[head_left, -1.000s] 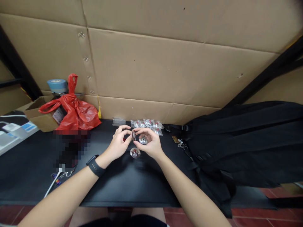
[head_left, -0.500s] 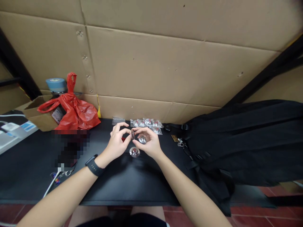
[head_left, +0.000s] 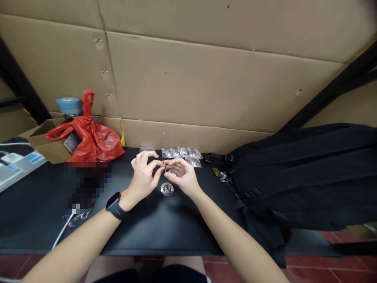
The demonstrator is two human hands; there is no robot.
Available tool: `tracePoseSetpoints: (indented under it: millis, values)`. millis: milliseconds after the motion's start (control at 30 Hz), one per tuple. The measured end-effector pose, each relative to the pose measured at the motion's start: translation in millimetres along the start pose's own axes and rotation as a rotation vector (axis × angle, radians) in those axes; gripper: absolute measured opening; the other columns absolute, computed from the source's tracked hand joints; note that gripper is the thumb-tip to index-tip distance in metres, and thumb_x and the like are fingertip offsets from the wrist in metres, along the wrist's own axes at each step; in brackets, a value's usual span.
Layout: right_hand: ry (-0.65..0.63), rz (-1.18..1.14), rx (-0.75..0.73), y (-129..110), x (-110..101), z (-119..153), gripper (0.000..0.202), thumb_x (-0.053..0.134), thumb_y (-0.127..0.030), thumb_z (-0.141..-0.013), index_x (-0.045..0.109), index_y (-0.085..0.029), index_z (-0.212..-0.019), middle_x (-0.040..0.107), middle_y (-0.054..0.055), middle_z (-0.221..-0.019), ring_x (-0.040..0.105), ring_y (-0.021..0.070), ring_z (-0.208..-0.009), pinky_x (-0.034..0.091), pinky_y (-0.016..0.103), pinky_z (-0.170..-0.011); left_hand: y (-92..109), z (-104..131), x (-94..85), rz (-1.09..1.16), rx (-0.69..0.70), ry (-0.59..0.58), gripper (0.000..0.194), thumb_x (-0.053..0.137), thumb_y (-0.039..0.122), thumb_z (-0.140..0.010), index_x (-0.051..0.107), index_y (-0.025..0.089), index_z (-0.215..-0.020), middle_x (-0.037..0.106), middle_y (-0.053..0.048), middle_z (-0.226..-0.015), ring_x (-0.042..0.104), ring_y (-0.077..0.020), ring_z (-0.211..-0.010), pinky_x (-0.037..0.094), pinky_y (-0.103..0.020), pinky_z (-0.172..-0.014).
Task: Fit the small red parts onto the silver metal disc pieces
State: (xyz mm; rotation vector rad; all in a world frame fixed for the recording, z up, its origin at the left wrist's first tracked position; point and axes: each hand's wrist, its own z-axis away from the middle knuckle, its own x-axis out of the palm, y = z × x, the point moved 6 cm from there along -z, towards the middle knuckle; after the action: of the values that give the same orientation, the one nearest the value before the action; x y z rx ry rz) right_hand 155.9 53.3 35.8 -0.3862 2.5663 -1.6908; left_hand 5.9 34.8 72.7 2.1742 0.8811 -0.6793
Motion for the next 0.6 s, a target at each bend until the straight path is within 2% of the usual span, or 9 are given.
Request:
tracePoseSetpoints:
  millis: [133,233,333,467,600]
  values:
    - [-0.024,0.011,-0.009,-2,-1,-2,0.041,0.087,-0.034,-0.065,0.059,-0.024,-0.094,0.071,0.008,-0.115,0.069,0.0206,-0.1,0.058,0.034,-0.082,-2,-1,3.3,0.064,-0.081,-0.052,0.013,0.056,0.029,-0.092,0.067,0.023,-0.091,0.056,-0.008,-0.121,0.047,-0.0286,-0.118,0.037,-0.045,-0.097]
    - [-0.028,0.008,-0.003,-2,-1,-2,0.043,0.089,-0.034,-0.063,0.06,-0.024,-0.093,0.071,0.007,-0.114,0.07,0.0205,-0.099,0.057,0.035,-0.083,-2,0,3.8,0.092,-0.093,-0.05,0.012,0.057,0.029,-0.092,0.068,0.023,-0.091,0.057,-0.008,-0.12,0.048,-0.0277,-0.116,0.038,-0.043,-0.096]
    - [-0.012,-0.019,0.033,0,0,-2,0.041,0.088,-0.038,-0.065,0.061,-0.024,-0.094,0.072,0.006,-0.106,0.07,0.0194,-0.093,0.058,0.035,-0.083,1,0,-1.3,0.027,-0.019,0.034,0.012,0.06,0.029,-0.092,0.07,0.023,-0.09,0.058,-0.008,-0.117,0.049,-0.0286,-0.115,0.037,-0.044,-0.095]
    - [-0.021,-0.043,0.067,3,3,-2,0.03,0.075,-0.047,-0.08,0.066,-0.021,-0.092,0.07,0.002,-0.086,0.067,0.0152,-0.078,0.057,0.031,-0.076,8,2,-11.6,-0.099,0.155,0.198,0.011,0.064,0.028,-0.091,0.073,0.024,-0.088,0.063,-0.009,-0.108,0.051,-0.0282,-0.113,0.033,-0.045,-0.094]
    - [-0.034,-0.018,0.063,3,3,-3,0.03,0.067,-0.049,-0.086,0.069,-0.021,-0.093,0.069,0.004,-0.092,0.063,0.0139,-0.075,0.055,0.029,-0.07,12,4,-15.7,-0.165,0.253,0.263,0.009,0.066,0.027,-0.09,0.074,0.024,-0.086,0.065,-0.008,-0.102,0.053,-0.0272,-0.11,0.032,-0.043,-0.091]
